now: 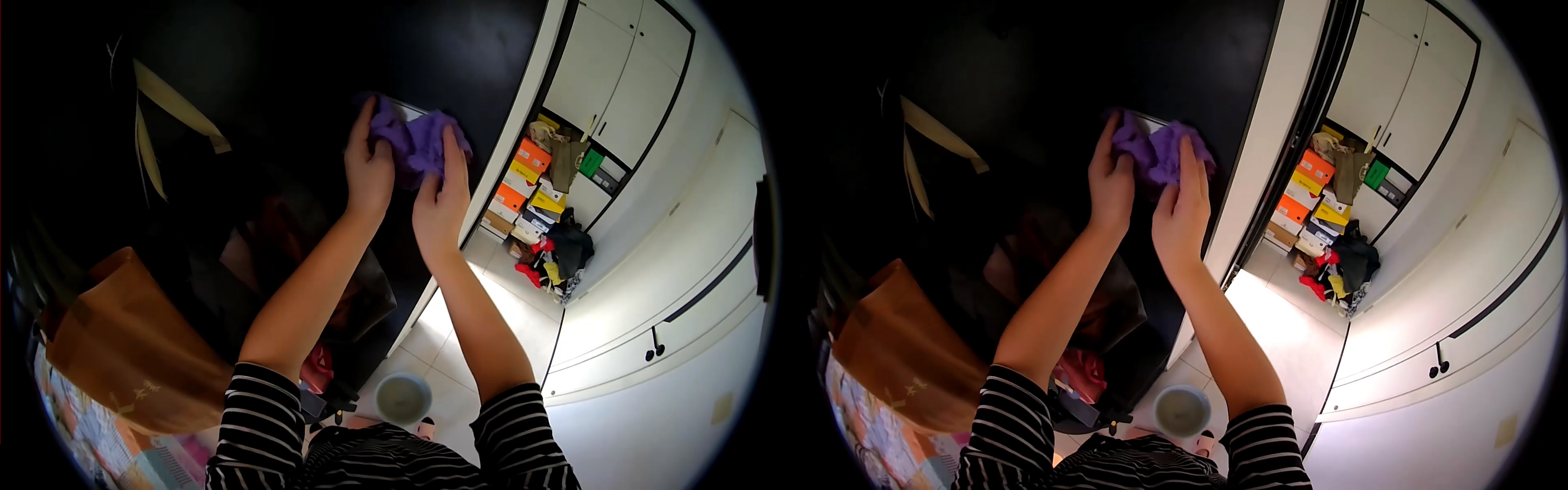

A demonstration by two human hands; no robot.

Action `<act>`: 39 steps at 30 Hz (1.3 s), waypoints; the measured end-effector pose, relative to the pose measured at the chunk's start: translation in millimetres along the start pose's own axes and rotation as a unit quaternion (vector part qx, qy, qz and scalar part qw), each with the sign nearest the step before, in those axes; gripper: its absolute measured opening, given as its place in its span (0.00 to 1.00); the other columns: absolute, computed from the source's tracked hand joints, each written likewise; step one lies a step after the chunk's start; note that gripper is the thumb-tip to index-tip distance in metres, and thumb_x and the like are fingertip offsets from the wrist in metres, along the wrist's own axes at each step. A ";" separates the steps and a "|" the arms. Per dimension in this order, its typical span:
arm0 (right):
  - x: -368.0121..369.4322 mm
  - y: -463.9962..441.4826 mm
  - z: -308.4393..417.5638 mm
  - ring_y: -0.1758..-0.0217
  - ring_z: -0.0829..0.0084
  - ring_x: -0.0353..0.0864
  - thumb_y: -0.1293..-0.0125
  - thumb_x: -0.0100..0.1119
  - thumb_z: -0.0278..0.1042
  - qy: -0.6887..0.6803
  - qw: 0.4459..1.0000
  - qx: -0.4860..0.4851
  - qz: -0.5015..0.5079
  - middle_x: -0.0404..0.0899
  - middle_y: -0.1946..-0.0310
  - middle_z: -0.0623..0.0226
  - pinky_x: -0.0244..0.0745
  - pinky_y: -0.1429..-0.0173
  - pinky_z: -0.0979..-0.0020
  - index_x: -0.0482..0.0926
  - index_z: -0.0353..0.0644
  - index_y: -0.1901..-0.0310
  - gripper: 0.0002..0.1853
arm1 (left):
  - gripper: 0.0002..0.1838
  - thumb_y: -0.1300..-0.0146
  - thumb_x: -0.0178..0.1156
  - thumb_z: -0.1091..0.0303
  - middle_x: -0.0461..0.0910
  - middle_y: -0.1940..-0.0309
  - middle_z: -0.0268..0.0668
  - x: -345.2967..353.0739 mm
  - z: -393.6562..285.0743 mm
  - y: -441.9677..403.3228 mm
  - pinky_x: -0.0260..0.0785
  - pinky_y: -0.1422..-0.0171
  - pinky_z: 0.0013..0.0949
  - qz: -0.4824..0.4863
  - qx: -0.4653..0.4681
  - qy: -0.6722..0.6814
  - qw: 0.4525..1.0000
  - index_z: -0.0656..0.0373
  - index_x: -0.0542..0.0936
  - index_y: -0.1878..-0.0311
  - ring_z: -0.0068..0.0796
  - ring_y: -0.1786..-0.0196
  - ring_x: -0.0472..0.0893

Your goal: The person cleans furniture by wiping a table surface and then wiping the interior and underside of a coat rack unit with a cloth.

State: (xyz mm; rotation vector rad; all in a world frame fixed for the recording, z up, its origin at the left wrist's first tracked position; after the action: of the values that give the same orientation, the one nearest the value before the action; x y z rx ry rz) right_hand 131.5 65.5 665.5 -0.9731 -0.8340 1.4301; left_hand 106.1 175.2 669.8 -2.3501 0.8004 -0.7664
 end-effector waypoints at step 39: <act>10.3 44.6 -30.1 0.48 0.52 0.78 0.43 0.46 0.13 -0.075 0.994 0.061 0.050 0.74 0.44 0.49 0.73 0.46 0.68 0.72 0.40 0.39 0.28 | 0.26 0.41 0.46 0.81 0.76 0.48 0.37 -27.7 43.0 21.6 0.65 0.44 0.24 -0.044 -0.142 0.051 0.988 0.61 0.72 0.38 0.25 0.51 0.75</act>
State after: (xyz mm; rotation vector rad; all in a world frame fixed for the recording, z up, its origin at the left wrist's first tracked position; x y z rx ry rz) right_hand 141.0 70.5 611.8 -0.8317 -0.8057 1.6381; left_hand 108.0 191.9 616.8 -2.6317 0.9044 -0.8643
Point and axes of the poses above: each hand's wrist, its own y-axis away from the middle knuckle, its own x-axis out of the palm, z = x × y, the point moved 2 cm from there along -y, towards the middle knuckle
